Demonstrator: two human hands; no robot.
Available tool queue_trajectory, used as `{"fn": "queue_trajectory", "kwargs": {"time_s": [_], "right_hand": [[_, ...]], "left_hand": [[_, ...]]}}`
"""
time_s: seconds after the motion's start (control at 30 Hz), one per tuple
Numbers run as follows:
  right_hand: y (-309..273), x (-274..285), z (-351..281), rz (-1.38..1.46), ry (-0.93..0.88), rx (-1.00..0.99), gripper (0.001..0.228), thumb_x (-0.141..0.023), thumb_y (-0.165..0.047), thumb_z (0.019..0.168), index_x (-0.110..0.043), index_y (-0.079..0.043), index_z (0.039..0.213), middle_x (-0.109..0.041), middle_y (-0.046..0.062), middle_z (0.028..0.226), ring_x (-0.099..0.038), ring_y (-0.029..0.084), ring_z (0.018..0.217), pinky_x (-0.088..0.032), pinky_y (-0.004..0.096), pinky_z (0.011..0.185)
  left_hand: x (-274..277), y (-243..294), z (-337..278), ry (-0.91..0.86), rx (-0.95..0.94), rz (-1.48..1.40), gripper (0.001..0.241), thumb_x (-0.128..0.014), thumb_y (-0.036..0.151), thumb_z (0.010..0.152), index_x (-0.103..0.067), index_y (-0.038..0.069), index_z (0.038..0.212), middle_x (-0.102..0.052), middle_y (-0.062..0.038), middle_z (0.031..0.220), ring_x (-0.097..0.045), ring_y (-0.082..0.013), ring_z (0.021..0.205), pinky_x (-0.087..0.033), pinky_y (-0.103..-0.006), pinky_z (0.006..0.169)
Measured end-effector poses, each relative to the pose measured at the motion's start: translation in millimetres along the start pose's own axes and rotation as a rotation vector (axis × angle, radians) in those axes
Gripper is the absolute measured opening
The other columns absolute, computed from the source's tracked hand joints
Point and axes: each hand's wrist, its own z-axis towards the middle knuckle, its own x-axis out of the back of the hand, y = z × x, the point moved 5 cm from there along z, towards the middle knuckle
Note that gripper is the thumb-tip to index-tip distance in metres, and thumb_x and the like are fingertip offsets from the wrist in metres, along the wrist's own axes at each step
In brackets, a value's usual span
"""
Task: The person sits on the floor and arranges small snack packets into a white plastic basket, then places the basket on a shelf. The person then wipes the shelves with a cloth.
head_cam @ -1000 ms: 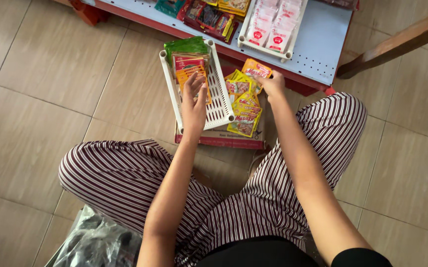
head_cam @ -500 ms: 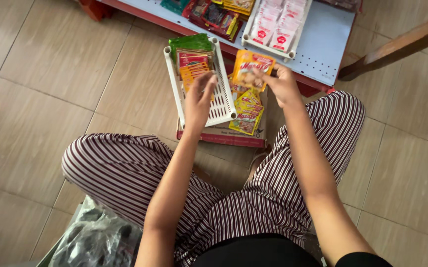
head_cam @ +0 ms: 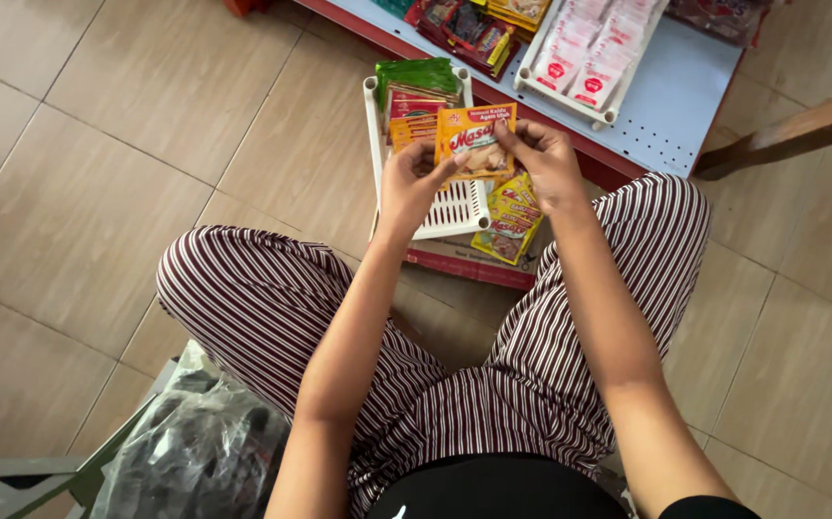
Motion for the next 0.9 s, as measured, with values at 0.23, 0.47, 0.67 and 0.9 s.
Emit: {"fn": "queue_trajectory", "kwargs": {"time_s": [0.23,0.47,0.67,0.9], "right_hand": [[5.7,-3.6,7.9,-0.171,0.04,-0.023,0.016,-0.081,-0.018,0.096,-0.072,-0.007,0.088,-0.07,0.0,0.075,-0.057,0.003,0.057,-0.041,0.02,0.05],[74.7,0.3,32.2,-0.323,0.061,-0.109,0.012,-0.079,-0.019,0.094,-0.074,-0.008,0.096,-0.073,0.001,0.084,-0.066,0.004,0.069,-0.053,0.02,0.063],[140.1,-4.8,39.0,-0.351,-0.022,-0.204,0.014,-0.077,-0.018,0.096,-0.072,-0.005,0.094,-0.077,0.003,0.084,-0.071,0.007,0.071,-0.052,0.023,0.061],[133.6,-15.7,33.7,-0.609,-0.025,-0.06,0.016,-0.078,-0.014,0.094,-0.068,-0.002,0.099,-0.077,0.003,0.086,-0.074,0.008,0.073,-0.055,0.021,0.06]], "left_hand": [[50.6,19.2,9.6,0.192,-0.097,0.065,0.023,-0.075,0.02,0.096,-0.075,-0.001,0.104,-0.074,-0.002,0.083,-0.068,-0.0062,0.073,-0.053,-0.0219,0.064],[101.7,34.3,0.1,0.326,-0.07,-0.316,0.025,-0.073,0.031,0.099,-0.073,0.007,0.105,-0.075,0.0,0.094,-0.066,-0.0061,0.084,-0.054,-0.0224,0.077],[90.3,37.1,-0.7,0.248,0.021,-0.428,0.03,-0.073,0.037,0.097,-0.07,0.009,0.109,-0.075,0.001,0.101,-0.066,-0.0042,0.089,-0.053,-0.0233,0.078],[88.8,36.9,1.1,0.251,0.046,-0.39,0.032,-0.073,0.038,0.098,-0.071,0.009,0.111,-0.076,0.0,0.101,-0.066,-0.0041,0.09,-0.054,-0.023,0.079]]}}
